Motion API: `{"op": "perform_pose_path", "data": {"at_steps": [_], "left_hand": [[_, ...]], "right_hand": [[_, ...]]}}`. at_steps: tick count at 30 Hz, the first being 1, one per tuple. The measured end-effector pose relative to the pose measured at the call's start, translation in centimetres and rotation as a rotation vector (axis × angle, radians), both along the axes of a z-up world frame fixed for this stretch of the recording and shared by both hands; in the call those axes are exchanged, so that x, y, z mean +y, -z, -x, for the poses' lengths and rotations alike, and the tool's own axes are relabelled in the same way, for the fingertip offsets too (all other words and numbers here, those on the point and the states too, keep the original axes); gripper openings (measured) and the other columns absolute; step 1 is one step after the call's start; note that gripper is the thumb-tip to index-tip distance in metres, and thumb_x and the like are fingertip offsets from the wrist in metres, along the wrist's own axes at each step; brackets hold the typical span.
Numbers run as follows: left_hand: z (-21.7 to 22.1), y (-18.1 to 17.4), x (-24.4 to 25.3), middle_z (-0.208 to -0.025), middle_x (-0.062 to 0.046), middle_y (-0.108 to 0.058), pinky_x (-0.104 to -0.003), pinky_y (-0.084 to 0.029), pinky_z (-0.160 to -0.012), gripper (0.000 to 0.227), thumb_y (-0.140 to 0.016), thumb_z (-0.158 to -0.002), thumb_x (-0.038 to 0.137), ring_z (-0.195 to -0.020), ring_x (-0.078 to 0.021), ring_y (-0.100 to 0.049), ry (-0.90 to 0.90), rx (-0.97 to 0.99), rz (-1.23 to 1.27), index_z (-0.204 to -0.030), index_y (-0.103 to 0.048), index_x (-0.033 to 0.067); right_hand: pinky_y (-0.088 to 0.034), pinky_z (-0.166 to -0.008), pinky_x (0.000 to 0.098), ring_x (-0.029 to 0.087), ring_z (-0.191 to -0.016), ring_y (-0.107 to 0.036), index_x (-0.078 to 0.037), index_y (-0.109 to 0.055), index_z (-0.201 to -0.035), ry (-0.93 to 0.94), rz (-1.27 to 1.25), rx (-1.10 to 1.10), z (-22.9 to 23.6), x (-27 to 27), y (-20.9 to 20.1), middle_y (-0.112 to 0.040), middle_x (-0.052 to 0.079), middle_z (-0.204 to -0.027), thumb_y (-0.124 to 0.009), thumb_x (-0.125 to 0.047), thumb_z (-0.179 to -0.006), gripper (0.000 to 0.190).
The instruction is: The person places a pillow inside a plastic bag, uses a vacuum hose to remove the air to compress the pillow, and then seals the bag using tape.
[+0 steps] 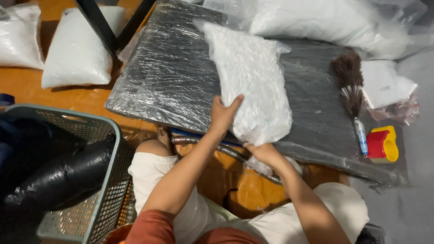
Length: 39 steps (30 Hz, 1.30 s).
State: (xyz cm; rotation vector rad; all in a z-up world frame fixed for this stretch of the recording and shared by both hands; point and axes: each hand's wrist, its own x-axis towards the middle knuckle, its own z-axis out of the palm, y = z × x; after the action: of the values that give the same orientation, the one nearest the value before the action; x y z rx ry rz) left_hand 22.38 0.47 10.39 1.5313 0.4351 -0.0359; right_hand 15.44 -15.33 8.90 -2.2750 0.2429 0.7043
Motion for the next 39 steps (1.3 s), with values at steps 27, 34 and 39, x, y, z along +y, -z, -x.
{"op": "perform_pose_path", "data": {"at_steps": [27, 34, 39], "left_hand": [[-1.3, 3.0, -5.8, -0.153, -0.029, -0.043, -0.051, -0.026, -0.119, 0.089, -0.071, -0.082, 0.065, -0.144, -0.0464, -0.037, 0.896, -0.843, -0.881, -0.149, -0.050, 0.0102], [-0.5, -0.3, 1.6, -0.120, -0.025, -0.060, -0.054, -0.050, -0.097, 0.093, -0.049, -0.089, 0.082, -0.118, -0.0422, -0.062, 0.454, 0.004, -0.880, -0.128, -0.051, -0.0020], [2.7, -5.2, -0.6, -0.141, -0.030, -0.054, -0.055, -0.040, -0.111, 0.114, -0.038, -0.079, 0.090, -0.135, -0.0436, -0.051, 0.565, 0.273, -0.433, -0.148, -0.038, -0.0003]], "right_hand": [[-0.053, -0.094, 0.0417, 0.023, -0.112, -0.065, -0.014, -0.073, -0.121, 0.255, -0.229, -0.175, -0.1, -3.9, 11.3, -0.073, 0.008, -0.115, -0.078, -0.032, -0.079, 0.046], [-0.057, -0.060, 0.0304, 0.014, -0.061, -0.064, -0.005, -0.073, -0.096, 0.537, -0.687, -0.097, -0.4, -5.0, 3.9, -0.063, 0.002, -0.068, -0.083, -0.017, -0.082, 0.021], [-0.054, -0.054, 0.0282, 0.013, -0.053, -0.060, -0.005, -0.068, -0.080, 0.551, -0.787, -0.201, -0.3, -3.7, 0.9, -0.055, 0.002, -0.059, -0.081, -0.014, -0.084, 0.017]]}}
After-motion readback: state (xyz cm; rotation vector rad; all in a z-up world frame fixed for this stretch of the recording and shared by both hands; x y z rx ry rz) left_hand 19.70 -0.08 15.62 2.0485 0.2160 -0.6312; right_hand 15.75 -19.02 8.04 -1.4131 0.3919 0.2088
